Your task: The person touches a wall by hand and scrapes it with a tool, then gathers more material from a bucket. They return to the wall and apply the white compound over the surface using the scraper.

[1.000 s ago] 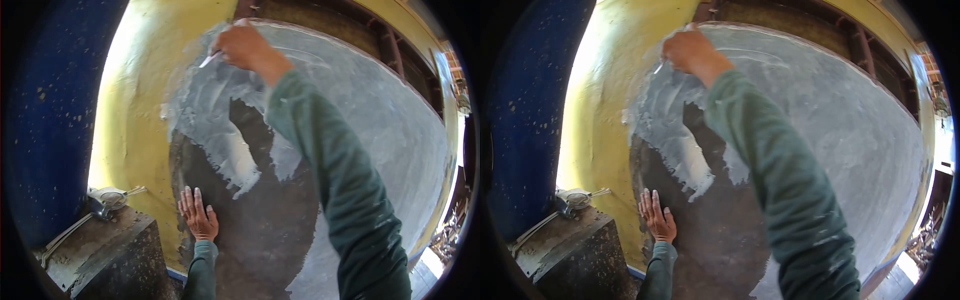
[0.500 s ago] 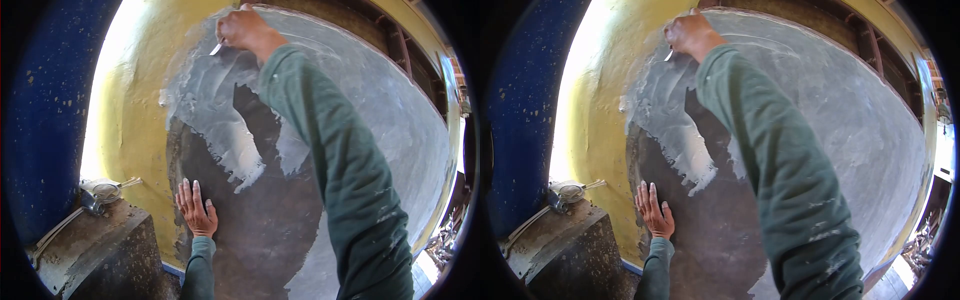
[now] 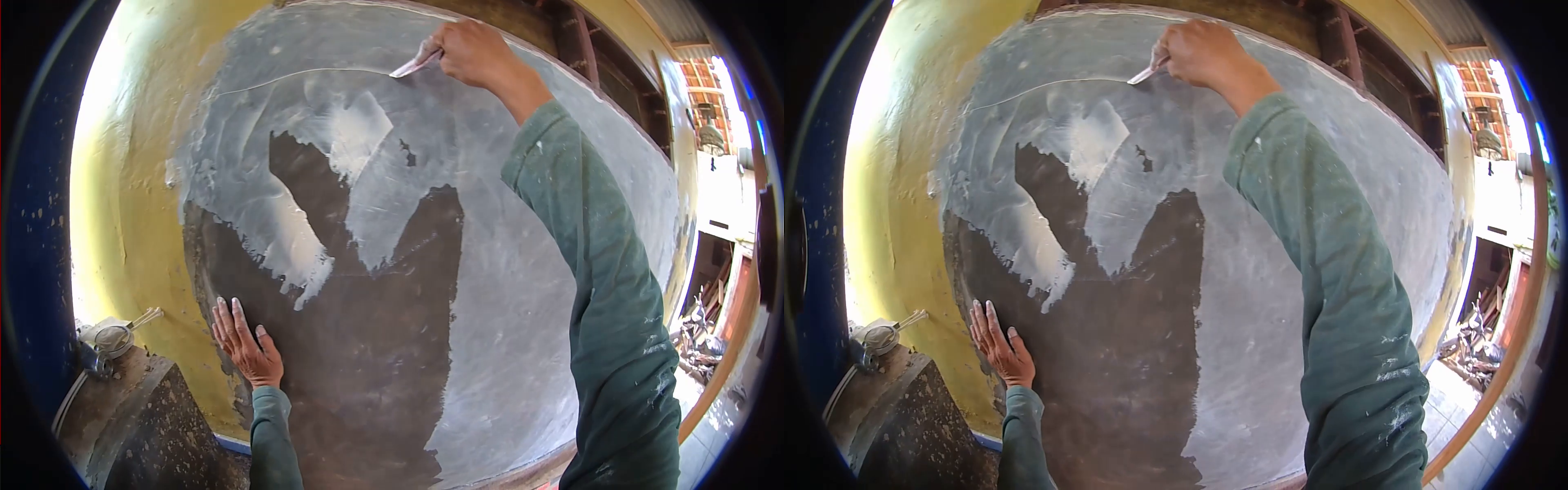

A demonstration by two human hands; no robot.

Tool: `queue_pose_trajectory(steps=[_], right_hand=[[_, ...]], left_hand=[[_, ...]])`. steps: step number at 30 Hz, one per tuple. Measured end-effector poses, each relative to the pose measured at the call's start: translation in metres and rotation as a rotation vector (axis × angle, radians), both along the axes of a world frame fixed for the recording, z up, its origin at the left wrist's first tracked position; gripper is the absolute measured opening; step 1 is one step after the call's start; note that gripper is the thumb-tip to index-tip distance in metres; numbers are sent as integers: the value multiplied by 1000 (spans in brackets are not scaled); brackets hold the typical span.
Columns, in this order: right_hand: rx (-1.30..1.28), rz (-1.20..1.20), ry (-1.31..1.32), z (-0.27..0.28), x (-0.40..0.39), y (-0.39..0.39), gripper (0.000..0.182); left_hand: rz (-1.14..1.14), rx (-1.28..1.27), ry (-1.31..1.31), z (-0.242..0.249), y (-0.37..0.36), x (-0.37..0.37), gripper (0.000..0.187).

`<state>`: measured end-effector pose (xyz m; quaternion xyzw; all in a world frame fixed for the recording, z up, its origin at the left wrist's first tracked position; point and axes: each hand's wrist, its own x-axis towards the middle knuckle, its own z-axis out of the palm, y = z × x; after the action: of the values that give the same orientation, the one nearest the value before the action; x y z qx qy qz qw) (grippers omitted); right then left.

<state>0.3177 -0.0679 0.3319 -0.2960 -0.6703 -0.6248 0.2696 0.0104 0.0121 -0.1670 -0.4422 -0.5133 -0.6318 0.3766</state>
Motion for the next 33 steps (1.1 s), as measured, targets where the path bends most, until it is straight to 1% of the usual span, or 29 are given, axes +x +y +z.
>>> queue_pose_trajectory(steps=[1, 2, 4, 7, 8, 10, 13, 15, 16, 18, 19, 21, 23, 24, 26, 29, 30, 31, 32, 33], right_hand=[[2, 14, 48, -4, 13, 1, 28], [1, 3, 55, -9, 25, 3, 28], [-75, -16, 181, -34, 43, -4, 31], [-118, 5, 247, -69, 62, -12, 33], [-117, 1, 250, -82, 68, -13, 33], [-108, -22, 267, -110, 80, -14, 43], [-142, -84, 276, -152, 92, -30, 40], [-261, -19, 267, -171, 97, -40, 41], [-253, -11, 263, -169, 98, -43, 41], [-398, 115, 367, -162, 99, -48, 40], [-394, 119, 363, -151, 98, -47, 40], [-234, 254, 442, -111, 95, -36, 42], [7, 237, 505, -72, 94, -28, 40], [5, 238, 505, -52, 97, -24, 40], [-27, 44, 587, -24, 103, -15, 37], [2, 36, 546, -40, 79, -9, 33], [-2, 34, 547, -51, 67, -5, 33], [46, 5, 498, -64, 55, 1, 32], [92, -27, 449, -77, 50, 4, 32], [86, -35, 452, -91, 54, 18, 32]], left_hand=[[6, 3, -8, 0, 0, 0, 60], [13, 6, -15, 0, 0, 1, 60], [8, 12, 0, 0, 1, 0, 60], [44, 12, 7, 0, 1, 0, 58], [41, 13, 10, 0, 1, 0, 58], [38, 14, 11, 0, 1, -1, 58], [31, 5, 1, -1, 1, 0, 58], [24, 0, 0, -1, 0, 0, 58], [18, -5, 0, -1, 0, -1, 59], [24, 8, -2, 0, 0, -1, 59], [16, 13, 2, -1, 0, -1, 60], [11, 13, 7, 0, 0, -1, 60], [9, 8, 1, 1, -2, 0, 58], [11, 6, 2, 0, -2, 0, 58], [17, 16, 8, -1, 0, -1, 58], [5, -3, -4, -2, 0, -2, 60], [4, -8, -3, -2, 1, -1, 60], [9, 9, 3, -2, 1, -2, 59], [13, 24, 10, -2, 1, -1, 58], [6, 16, 14, -2, 2, -1, 58]])
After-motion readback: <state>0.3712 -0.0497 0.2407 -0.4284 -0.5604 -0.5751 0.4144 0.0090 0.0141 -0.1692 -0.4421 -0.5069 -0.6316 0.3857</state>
